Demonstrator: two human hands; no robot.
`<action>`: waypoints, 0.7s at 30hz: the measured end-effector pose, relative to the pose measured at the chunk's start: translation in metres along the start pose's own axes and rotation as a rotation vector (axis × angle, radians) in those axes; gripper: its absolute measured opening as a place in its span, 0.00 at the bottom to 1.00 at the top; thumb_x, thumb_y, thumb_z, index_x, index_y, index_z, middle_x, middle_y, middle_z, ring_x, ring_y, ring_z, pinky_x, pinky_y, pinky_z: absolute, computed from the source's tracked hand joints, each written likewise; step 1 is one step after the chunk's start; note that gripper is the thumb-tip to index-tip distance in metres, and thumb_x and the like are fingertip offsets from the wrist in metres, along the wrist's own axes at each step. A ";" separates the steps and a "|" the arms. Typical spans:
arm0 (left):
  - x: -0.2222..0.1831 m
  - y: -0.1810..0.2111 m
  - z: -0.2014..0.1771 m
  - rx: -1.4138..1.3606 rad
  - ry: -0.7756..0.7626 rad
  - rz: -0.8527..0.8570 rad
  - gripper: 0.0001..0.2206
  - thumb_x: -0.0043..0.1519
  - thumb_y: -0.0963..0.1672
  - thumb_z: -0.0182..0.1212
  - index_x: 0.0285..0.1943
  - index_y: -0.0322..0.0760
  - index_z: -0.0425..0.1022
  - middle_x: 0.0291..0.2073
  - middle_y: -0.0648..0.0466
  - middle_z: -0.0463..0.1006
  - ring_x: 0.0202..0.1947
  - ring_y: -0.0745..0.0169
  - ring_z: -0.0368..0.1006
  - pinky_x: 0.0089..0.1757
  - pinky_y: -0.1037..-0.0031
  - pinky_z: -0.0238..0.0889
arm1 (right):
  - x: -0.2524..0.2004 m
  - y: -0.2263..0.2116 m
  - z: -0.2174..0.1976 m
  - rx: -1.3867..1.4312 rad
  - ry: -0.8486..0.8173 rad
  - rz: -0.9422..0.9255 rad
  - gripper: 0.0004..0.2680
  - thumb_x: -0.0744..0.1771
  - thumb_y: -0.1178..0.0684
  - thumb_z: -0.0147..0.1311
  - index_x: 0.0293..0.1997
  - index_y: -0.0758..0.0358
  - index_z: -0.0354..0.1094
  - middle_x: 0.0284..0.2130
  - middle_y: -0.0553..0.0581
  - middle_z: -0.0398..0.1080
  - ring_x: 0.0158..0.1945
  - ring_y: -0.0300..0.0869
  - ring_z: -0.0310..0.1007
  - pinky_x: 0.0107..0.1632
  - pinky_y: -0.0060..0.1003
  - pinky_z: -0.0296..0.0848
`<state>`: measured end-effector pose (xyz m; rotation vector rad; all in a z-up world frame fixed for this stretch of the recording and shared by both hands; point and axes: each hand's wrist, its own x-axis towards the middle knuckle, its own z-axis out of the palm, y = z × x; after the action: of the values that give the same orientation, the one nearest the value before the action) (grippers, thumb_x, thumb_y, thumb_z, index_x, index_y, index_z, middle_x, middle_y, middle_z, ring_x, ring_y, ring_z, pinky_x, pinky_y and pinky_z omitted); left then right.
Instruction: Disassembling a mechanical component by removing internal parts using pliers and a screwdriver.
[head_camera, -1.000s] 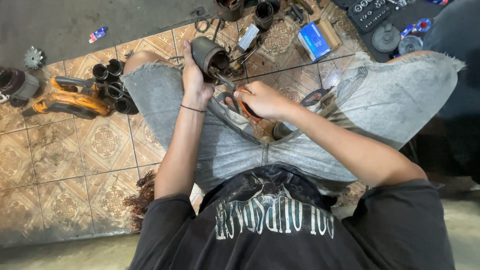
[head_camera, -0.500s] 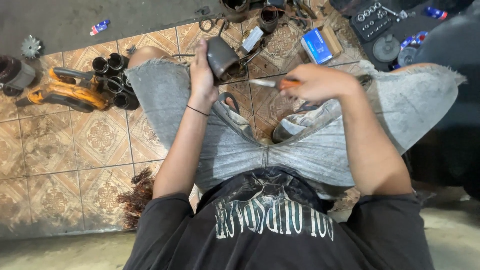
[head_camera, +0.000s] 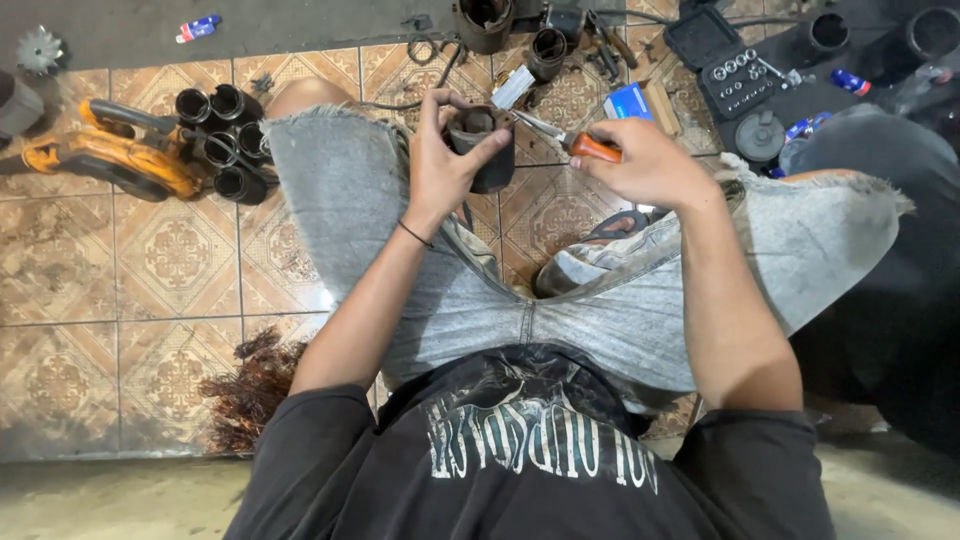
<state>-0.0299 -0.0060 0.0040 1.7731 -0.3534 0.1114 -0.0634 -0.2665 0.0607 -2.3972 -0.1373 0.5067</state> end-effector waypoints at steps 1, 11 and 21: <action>0.000 0.002 0.000 -0.002 0.008 -0.001 0.24 0.56 0.47 0.75 0.51 0.39 0.61 0.39 0.46 0.82 0.37 0.56 0.80 0.41 0.66 0.75 | 0.000 -0.003 0.000 -0.006 -0.005 -0.004 0.06 0.67 0.53 0.56 0.39 0.65 0.73 0.22 0.54 0.70 0.21 0.41 0.60 0.27 0.36 0.59; -0.004 -0.012 0.009 0.295 -0.112 0.089 0.42 0.43 0.49 0.86 0.59 0.38 0.56 0.45 0.46 0.83 0.40 0.51 0.84 0.38 0.67 0.80 | 0.013 -0.002 0.028 0.011 0.097 -0.175 0.06 0.67 0.56 0.58 0.33 0.64 0.70 0.23 0.53 0.66 0.23 0.39 0.59 0.29 0.33 0.61; -0.005 0.012 0.007 0.358 -0.434 0.072 0.40 0.39 0.44 0.83 0.64 0.43 0.66 0.51 0.52 0.82 0.48 0.52 0.79 0.49 0.62 0.70 | -0.004 0.003 -0.014 0.400 0.837 -0.237 0.04 0.72 0.64 0.54 0.51 0.72 0.69 0.33 0.55 0.69 0.27 0.35 0.63 0.29 0.29 0.65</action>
<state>-0.0390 -0.0143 0.0128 2.1373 -0.7469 -0.1738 -0.0619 -0.2786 0.0700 -1.9752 0.0510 -0.5420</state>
